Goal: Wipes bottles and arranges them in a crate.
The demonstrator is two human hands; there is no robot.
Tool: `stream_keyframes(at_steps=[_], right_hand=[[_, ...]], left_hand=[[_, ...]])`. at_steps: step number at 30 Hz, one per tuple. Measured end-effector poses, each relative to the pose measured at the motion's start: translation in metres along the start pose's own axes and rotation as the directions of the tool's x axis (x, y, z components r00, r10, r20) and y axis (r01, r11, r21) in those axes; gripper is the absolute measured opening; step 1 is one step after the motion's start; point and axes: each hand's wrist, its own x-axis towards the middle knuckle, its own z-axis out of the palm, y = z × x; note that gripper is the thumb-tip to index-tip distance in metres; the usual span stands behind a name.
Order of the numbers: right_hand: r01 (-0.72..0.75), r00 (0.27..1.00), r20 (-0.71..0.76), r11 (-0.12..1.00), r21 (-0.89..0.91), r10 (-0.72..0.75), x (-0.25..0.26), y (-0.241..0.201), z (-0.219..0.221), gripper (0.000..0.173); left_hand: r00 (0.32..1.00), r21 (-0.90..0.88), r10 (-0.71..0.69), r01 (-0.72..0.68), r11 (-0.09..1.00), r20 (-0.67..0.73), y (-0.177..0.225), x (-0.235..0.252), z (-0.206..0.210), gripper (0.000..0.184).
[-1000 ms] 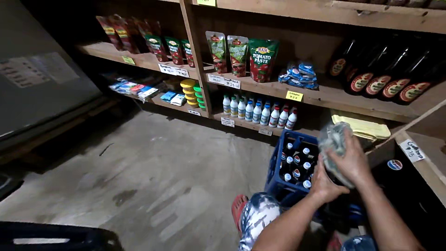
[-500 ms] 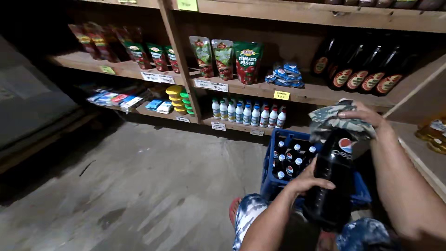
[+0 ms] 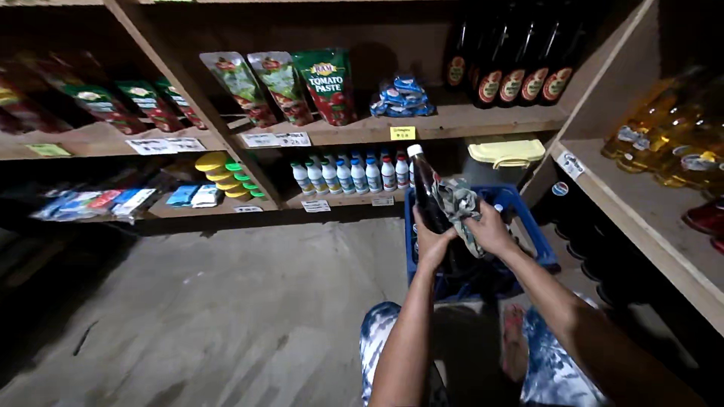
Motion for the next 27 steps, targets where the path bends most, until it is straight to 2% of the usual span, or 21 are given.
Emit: stream_keyframes(at_steps=[3,5,7,8,10,12,14,16,19,20,21,22,23,24,25,26,27], right_hand=[[0.094,0.994,-0.070,0.989,0.115,-0.087,-0.004,0.021,-0.008,0.039],[0.018,1.000,-0.004,0.975,0.221,-0.018,-0.004,0.026,-0.007,0.040],[-0.114,0.986,0.138,0.977,0.178,0.090,-0.005,0.019,0.001,0.043],[-0.163,0.978,0.153,0.977,0.139,0.141,-0.007,0.017,0.007,0.045],[-0.231,0.973,0.046,0.960,0.159,0.226,-0.021,0.023,0.022,0.048],[-0.292,0.942,-0.067,0.903,0.315,0.328,-0.041,0.031,0.037,0.051],[-0.318,0.919,-0.086,0.852,0.415,0.385,-0.049,0.033,0.040,0.048],[-0.278,0.944,-0.088,0.907,0.315,0.319,-0.042,0.036,0.027,0.039],[-0.141,0.985,-0.102,0.990,-0.028,0.138,-0.027,0.056,0.002,0.039],[-0.066,0.998,-0.034,0.985,-0.162,0.061,-0.027,0.068,-0.002,0.041],[-0.011,0.991,0.121,0.954,-0.299,0.049,-0.030,0.077,-0.005,0.044],[0.025,0.943,0.309,0.901,-0.433,0.122,-0.034,0.084,-0.003,0.049],[0.066,0.856,0.463,0.841,-0.537,0.229,-0.039,0.091,0.002,0.054],[0.107,0.762,0.562,0.792,-0.601,0.323,-0.044,0.098,0.008,0.059],[0.129,0.712,0.603,0.777,-0.617,0.361,-0.045,0.103,0.011,0.061],[0.106,0.718,0.603,0.802,-0.588,0.347,-0.043,0.101,0.006,0.062],[0.038,0.777,0.557,0.862,-0.505,0.292,-0.039,0.092,-0.006,0.063]], left_hand=[[0.994,-0.056,0.045,-0.051,0.997,-0.100,0.004,0.008,-0.006,0.122],[0.991,-0.135,0.060,-0.076,0.988,-0.121,0.008,0.009,-0.007,0.115],[0.983,-0.134,0.103,-0.123,0.983,-0.150,0.009,0.008,-0.004,0.114],[0.974,-0.088,0.147,-0.164,0.983,-0.170,0.009,0.006,-0.003,0.118],[0.933,0.012,0.252,-0.258,0.966,-0.255,0.011,0.002,0.002,0.126],[0.865,0.056,0.347,-0.352,0.934,-0.361,0.011,0.002,0.008,0.130],[0.805,0.076,0.407,-0.417,0.906,-0.431,0.012,0.005,0.013,0.132],[0.765,0.138,0.453,-0.442,0.886,-0.458,0.013,0.006,0.013,0.134],[0.741,0.192,0.504,-0.471,0.861,-0.444,0.017,0.003,0.008,0.136],[0.741,0.190,0.521,-0.490,0.851,-0.424,0.017,0.002,0.005,0.136],[0.741,0.194,0.535,-0.502,0.843,-0.405,0.017,0.001,0.003,0.135],[0.739,0.207,0.550,-0.512,0.834,-0.390,0.016,0.000,0.002,0.135],[0.738,0.220,0.561,-0.517,0.827,-0.374,0.014,-0.001,0.002,0.135],[0.747,0.230,0.561,-0.511,0.828,-0.357,0.012,-0.003,0.004,0.135],[0.761,0.239,0.553,-0.499,0.833,-0.339,0.011,-0.006,0.006,0.135],[0.775,0.243,0.544,-0.488,0.838,-0.320,0.011,-0.008,0.009,0.135],[0.784,0.246,0.545,-0.488,0.837,-0.298,0.009,-0.008,0.011,0.136]])
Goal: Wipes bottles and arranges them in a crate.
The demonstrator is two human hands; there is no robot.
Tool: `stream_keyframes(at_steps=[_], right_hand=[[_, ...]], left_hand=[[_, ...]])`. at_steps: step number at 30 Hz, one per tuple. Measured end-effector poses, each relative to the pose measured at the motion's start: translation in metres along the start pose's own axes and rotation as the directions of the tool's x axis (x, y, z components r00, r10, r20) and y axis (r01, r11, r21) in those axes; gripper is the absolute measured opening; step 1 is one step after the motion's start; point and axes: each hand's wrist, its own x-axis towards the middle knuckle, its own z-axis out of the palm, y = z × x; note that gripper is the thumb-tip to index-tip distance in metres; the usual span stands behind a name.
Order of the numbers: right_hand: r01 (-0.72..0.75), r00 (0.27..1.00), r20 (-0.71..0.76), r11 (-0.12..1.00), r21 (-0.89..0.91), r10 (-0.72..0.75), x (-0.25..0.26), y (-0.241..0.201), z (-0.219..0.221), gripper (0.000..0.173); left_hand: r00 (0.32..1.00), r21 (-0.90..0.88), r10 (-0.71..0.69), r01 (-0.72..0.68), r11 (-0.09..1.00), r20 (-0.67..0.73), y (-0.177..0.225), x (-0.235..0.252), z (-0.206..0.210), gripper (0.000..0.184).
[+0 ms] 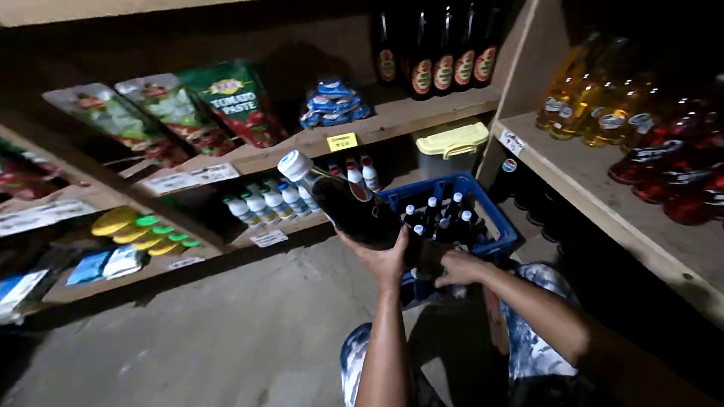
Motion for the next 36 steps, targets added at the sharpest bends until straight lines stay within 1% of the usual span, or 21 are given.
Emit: stream_keyframes(at_steps=[1,3,5,6,7,9,11,12,13,14,15,16,17,18,19,21,23,27,30,33,36], right_hand=[[0.056,0.986,-0.163,0.984,0.167,-0.028,-0.010,-0.005,-0.017,0.064],[0.271,0.871,-0.490,0.866,0.419,-0.035,-0.028,-0.023,-0.053,0.074],[0.431,0.774,-0.632,0.772,0.468,-0.049,-0.049,-0.049,-0.077,0.100],[0.472,0.747,-0.662,0.754,0.456,-0.067,-0.060,-0.062,-0.082,0.110],[0.484,0.725,-0.686,0.758,0.437,-0.068,-0.070,-0.075,-0.083,0.114],[0.470,0.642,-0.766,0.803,0.366,-0.026,-0.087,-0.082,-0.077,0.111],[0.502,0.507,-0.861,0.822,0.269,-0.028,-0.101,-0.063,-0.066,0.101],[0.547,0.435,-0.898,0.809,0.215,-0.056,-0.107,-0.044,-0.061,0.096],[0.585,0.392,-0.915,0.795,0.164,-0.099,-0.114,-0.022,-0.058,0.092],[0.592,0.363,-0.920,0.799,0.107,-0.145,-0.123,0.000,-0.057,0.088],[0.557,0.341,-0.923,0.829,0.046,-0.177,-0.131,0.021,-0.057,0.080],[0.497,0.334,-0.923,0.868,0.001,-0.190,-0.140,0.038,-0.055,0.069],[0.423,0.353,-0.913,0.905,-0.037,-0.203,-0.147,0.057,-0.050,0.064],[0.360,0.358,-0.910,0.930,-0.069,-0.207,-0.153,0.074,-0.043,0.065],[0.285,0.375,-0.907,0.955,-0.086,-0.194,-0.158,0.091,-0.036,0.069],[0.183,0.362,-0.927,0.982,-0.035,-0.100,-0.160,0.119,-0.020,0.079],[0.076,0.363,-0.930,0.993,0.094,0.061,-0.155,0.143,-0.008,0.089],[-0.024,0.345,-0.896,0.957,0.289,0.279,-0.124,0.200,0.017,0.096],[-0.076,0.365,-0.861,0.933,0.351,0.353,-0.097,0.234,0.025,0.096],[-0.107,0.376,-0.823,0.902,0.419,0.427,-0.067,0.258,0.023,0.094],[-0.127,0.338,-0.703,0.770,0.625,0.626,-0.034,0.271,0.008,0.099]], left_hand=[[1.000,-0.001,0.006,-0.006,1.000,0.029,-0.001,-0.002,0.002,0.138],[0.996,0.004,0.034,-0.035,0.999,0.084,-0.002,-0.010,0.009,0.142],[0.983,-0.008,0.106,-0.106,0.994,0.147,-0.005,-0.024,0.021,0.147],[0.973,-0.037,0.151,-0.147,0.989,0.172,-0.007,-0.033,0.028,0.148],[0.960,-0.094,0.190,-0.174,0.980,0.204,-0.010,-0.043,0.036,0.146],[0.929,-0.167,0.270,-0.233,0.958,0.252,-0.011,-0.063,0.052,0.138],[0.881,-0.211,0.313,-0.250,0.945,0.356,-0.009,-0.080,0.064,0.125],[0.824,-0.235,0.338,-0.255,0.938,0.455,-0.004,-0.082,0.068,0.113],[0.739,-0.234,0.367,-0.283,0.930,0.565,0.003,-0.079,0.073,0.101],[0.640,-0.205,0.410,-0.371,0.906,0.650,0.007,-0.073,0.079,0.093],[0.573,-0.164,0.431,-0.457,0.874,0.697,0.008,-0.065,0.084,0.083],[0.556,-0.122,0.414,-0.486,0.865,0.721,0.004,-0.056,0.086,0.071],[0.589,-0.071,0.376,-0.474,0.878,0.715,-0.002,-0.048,0.084,0.052],[0.651,-0.021,0.347,-0.453,0.891,0.675,-0.008,-0.039,0.079,0.033],[0.711,0.024,0.333,-0.441,0.897,0.619,-0.012,-0.029,0.073,0.022],[0.795,0.093,0.333,-0.434,0.896,0.507,-0.017,-0.012,0.058,0.023],[0.840,0.106,0.329,-0.410,0.906,0.430,-0.018,-0.004,0.048,0.028],[0.866,0.112,0.284,-0.357,0.927,0.412,-0.017,-0.007,0.044,0.043],[0.856,0.173,0.257,-0.365,0.915,0.449,-0.019,-0.007,0.042,0.034],[0.848,0.220,0.235,-0.373,0.901,0.474,-0.024,-0.005,0.041,0.032],[0.835,0.237,0.227,-0.385,0.892,0.502,-0.029,-0.004,0.041,0.027]])
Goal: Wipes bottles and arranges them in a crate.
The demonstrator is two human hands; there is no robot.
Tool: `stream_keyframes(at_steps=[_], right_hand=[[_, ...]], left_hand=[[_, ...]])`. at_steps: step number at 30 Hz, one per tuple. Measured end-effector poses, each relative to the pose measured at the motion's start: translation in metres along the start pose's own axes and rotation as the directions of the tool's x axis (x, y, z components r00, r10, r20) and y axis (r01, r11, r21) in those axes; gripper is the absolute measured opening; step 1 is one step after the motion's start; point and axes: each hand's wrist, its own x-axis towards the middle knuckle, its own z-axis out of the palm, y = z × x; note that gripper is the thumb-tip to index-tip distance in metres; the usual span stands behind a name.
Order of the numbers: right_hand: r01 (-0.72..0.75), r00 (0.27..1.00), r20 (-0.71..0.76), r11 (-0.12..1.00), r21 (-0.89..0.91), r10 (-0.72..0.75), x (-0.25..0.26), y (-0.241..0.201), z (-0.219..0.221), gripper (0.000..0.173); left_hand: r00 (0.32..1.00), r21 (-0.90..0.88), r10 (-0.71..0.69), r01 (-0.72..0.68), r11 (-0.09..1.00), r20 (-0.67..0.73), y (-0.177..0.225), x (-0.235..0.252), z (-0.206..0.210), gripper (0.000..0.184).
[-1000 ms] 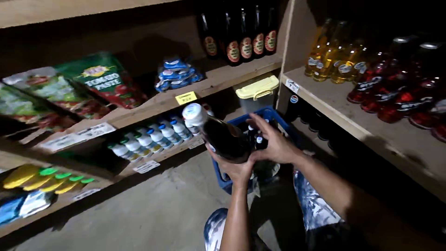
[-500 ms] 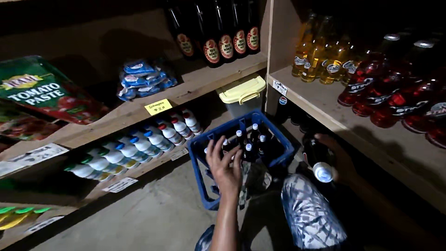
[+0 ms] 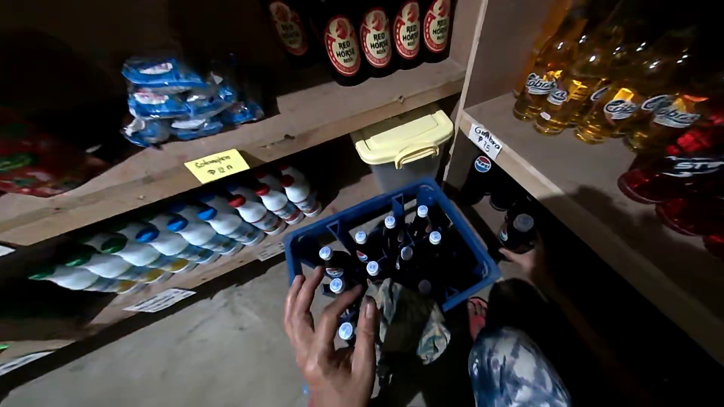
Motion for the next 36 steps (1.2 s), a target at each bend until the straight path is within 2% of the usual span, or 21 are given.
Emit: stream_keyframes(at_steps=[3,5,7,9,12,15,17,18,20,21,23,28,36], right_hand=[[-0.161,0.985,-0.045,0.985,0.058,0.164,0.036,-0.004,0.022,0.101],[-0.242,0.961,-0.095,0.956,0.168,0.260,0.057,-0.009,0.036,0.098],[-0.234,0.954,-0.116,0.931,0.282,0.275,0.072,-0.011,0.046,0.088],[-0.232,0.955,-0.107,0.923,0.307,0.276,0.084,-0.018,0.052,0.073],[-0.266,0.947,-0.118,0.935,0.232,0.299,0.099,-0.023,0.057,0.055],[-0.303,0.949,-0.016,0.928,0.218,0.314,0.100,-0.018,0.057,0.054],[-0.305,0.951,0.026,0.919,0.250,0.309,0.093,-0.016,0.057,0.059],[-0.329,0.943,0.022,0.918,0.220,0.332,0.090,-0.013,0.058,0.070],[-0.433,0.901,0.022,0.901,0.013,0.433,0.088,0.002,0.065,0.085],[-0.463,0.885,0.018,0.884,-0.066,0.465,0.088,0.014,0.071,0.085],[-0.478,0.876,0.010,0.871,-0.115,0.482,0.088,0.028,0.081,0.077],[-0.515,0.847,0.013,0.825,-0.233,0.532,0.102,0.025,0.090,0.067],[-0.549,0.825,-0.009,0.797,-0.251,0.565,0.125,0.032,0.106,0.066]], left_hand=[[1.000,0.024,0.002,-0.003,1.000,0.031,-0.001,0.000,0.001,0.023],[0.999,0.038,-0.005,0.003,0.999,0.054,-0.002,-0.001,0.001,0.022],[0.996,0.054,-0.016,0.011,0.998,0.085,-0.004,-0.001,-0.001,0.023],[0.994,0.064,-0.025,0.019,0.998,0.103,-0.006,-0.001,-0.001,0.024],[0.992,0.060,-0.027,0.020,0.998,0.124,-0.005,-0.002,-0.001,0.024],[0.990,0.040,-0.039,0.034,0.999,0.137,-0.001,-0.004,0.000,0.022],[0.989,0.035,-0.046,0.041,0.999,0.139,0.001,-0.005,0.000,0.024],[0.990,0.036,-0.046,0.042,0.998,0.136,0.001,-0.005,0.000,0.025],[0.990,0.032,-0.054,0.050,0.998,0.134,0.002,-0.006,-0.001,0.025],[0.989,0.029,-0.057,0.053,0.998,0.133,0.003,-0.006,-0.001,0.026],[0.989,0.037,-0.062,0.057,0.998,0.134,0.002,-0.006,-0.002,0.026],[0.986,0.071,-0.086,0.076,0.995,0.143,-0.006,-0.007,-0.005,0.029],[0.979,0.092,-0.114,0.099,0.991,0.171,-0.006,-0.006,-0.007,0.031]])
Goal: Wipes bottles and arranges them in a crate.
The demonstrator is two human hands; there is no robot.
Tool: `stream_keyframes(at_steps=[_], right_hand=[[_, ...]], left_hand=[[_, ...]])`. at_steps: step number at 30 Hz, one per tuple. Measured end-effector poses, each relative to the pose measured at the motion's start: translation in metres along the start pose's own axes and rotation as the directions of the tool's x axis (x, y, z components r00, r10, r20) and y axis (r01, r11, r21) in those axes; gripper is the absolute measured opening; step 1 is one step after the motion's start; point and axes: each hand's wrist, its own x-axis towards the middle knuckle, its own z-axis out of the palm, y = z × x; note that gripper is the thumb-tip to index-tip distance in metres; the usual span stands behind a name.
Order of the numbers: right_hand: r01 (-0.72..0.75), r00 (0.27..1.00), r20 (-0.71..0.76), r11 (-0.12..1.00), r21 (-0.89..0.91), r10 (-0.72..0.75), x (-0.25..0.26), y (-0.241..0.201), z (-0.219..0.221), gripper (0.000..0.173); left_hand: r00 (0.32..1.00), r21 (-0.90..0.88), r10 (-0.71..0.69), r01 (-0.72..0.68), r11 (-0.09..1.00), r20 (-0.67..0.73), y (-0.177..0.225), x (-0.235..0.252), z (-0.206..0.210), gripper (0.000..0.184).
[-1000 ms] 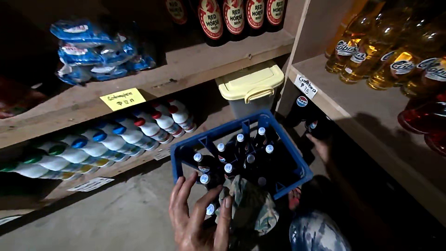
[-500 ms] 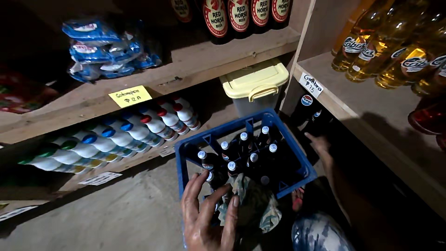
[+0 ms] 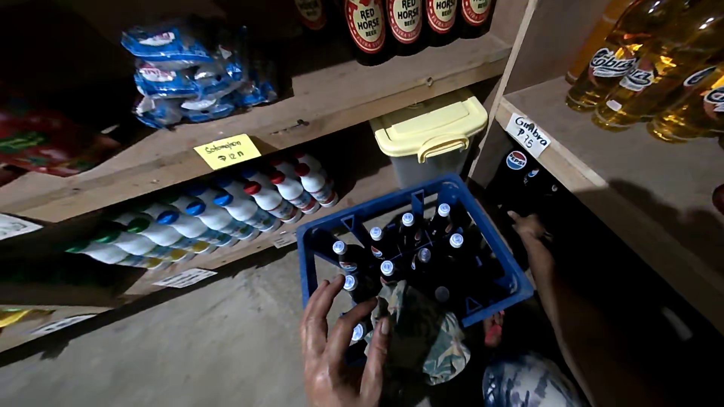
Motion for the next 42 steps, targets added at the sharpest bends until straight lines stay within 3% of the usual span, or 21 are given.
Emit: stream_keyframes(at_steps=[4,5,7,10,11,13,15,17,19,21,22,24,26,27,29,33,35,40,42], right_hand=[[0.108,0.985,0.131,0.992,0.064,-0.116,-0.017,0.001,-0.020,0.069],[0.172,0.968,0.183,0.985,-0.003,-0.169,-0.033,0.000,-0.036,0.067],[0.352,0.916,0.255,0.926,-0.134,-0.311,-0.050,0.013,-0.060,0.053],[0.517,0.835,0.289,0.848,-0.120,-0.468,-0.092,0.005,-0.099,0.039],[0.592,0.784,0.275,0.804,-0.062,-0.556,-0.120,-0.006,-0.110,0.035],[0.756,0.603,0.318,0.652,0.068,-0.732,-0.182,-0.034,-0.117,0.033],[0.823,0.360,0.546,0.533,0.195,-0.756,-0.238,-0.061,-0.101,0.033],[0.876,0.113,0.808,0.442,0.193,-0.579,-0.280,-0.079,-0.073,0.062],[0.924,0.043,0.942,0.373,0.090,-0.333,-0.312,-0.079,-0.046,0.085],[0.961,0.023,0.985,0.276,0.025,-0.170,-0.325,-0.073,-0.028,0.083],[0.965,0.019,0.988,0.262,0.021,-0.152,-0.326,-0.072,-0.025,0.077],[0.954,0.014,0.979,0.297,0.047,-0.202,-0.322,-0.071,-0.032,0.061],[0.938,0.014,0.961,0.336,0.083,-0.278,-0.314,-0.075,-0.046,0.045],[0.926,0.023,0.945,0.362,0.103,-0.327,-0.309,-0.079,-0.055,0.037],[0.891,0.076,0.886,0.430,0.146,-0.458,-0.300,-0.088,-0.073,0.029],[0.709,0.371,0.705,0.675,0.206,-0.605,-0.294,-0.097,-0.086,0.045],[0.619,0.476,0.612,0.735,0.277,-0.632,-0.292,-0.096,-0.079,0.052],[0.426,0.588,0.513,0.779,0.460,-0.625,-0.280,-0.106,-0.073,0.056],[0.346,0.577,0.529,0.773,0.533,-0.623,-0.278,-0.109,-0.076,0.054]], left_hand=[[0.999,0.019,-0.002,0.003,1.000,-0.054,-0.006,0.002,-0.002,0.031],[0.996,0.027,-0.003,0.005,1.000,-0.087,-0.008,0.004,-0.005,0.033],[0.984,0.020,-0.023,0.027,0.999,-0.178,-0.009,0.009,-0.012,0.040],[0.954,-0.138,-0.116,0.079,0.987,-0.278,-0.008,0.016,-0.020,0.035],[0.948,-0.213,-0.153,0.094,0.973,-0.280,-0.008,0.018,-0.021,0.028],[0.939,-0.339,-0.230,0.136,0.931,-0.256,-0.006,0.019,-0.020,0.017],[0.925,-0.408,-0.304,0.194,0.892,-0.226,-0.002,0.023,-0.019,0.023],[0.909,-0.410,-0.385,0.295,0.863,-0.157,-0.001,0.029,-0.023,0.031],[0.904,-0.319,-0.425,0.392,0.863,-0.037,-0.012,0.031,-0.026,0.033],[0.868,-0.036,-0.474,0.484,0.874,0.152,-0.028,0.032,-0.024,0.033],[0.805,0.163,-0.526,0.501,0.850,0.275,-0.036,0.034,-0.018,0.035],[0.593,0.483,-0.649,0.440,0.757,0.477,-0.053,0.026,-0.001,0.038],[0.402,0.613,-0.708,0.357,0.705,0.580,-0.071,0.009,0.015,0.045],[0.343,0.648,-0.723,0.322,0.690,0.600,-0.079,0.001,0.022,0.046],[0.290,0.697,-0.739,0.251,0.672,0.609,-0.088,-0.009,0.032,0.046],[0.342,0.779,-0.761,0.114,0.617,0.552,-0.083,-0.008,0.042,0.042],[0.371,0.794,-0.755,0.071,0.604,0.541,-0.081,-0.005,0.043,0.044],[0.515,0.769,-0.740,0.218,0.601,0.433,-0.059,0.005,0.018,0.053],[0.679,0.649,-0.641,0.313,0.693,0.357,-0.042,0.004,-0.005,0.050]])
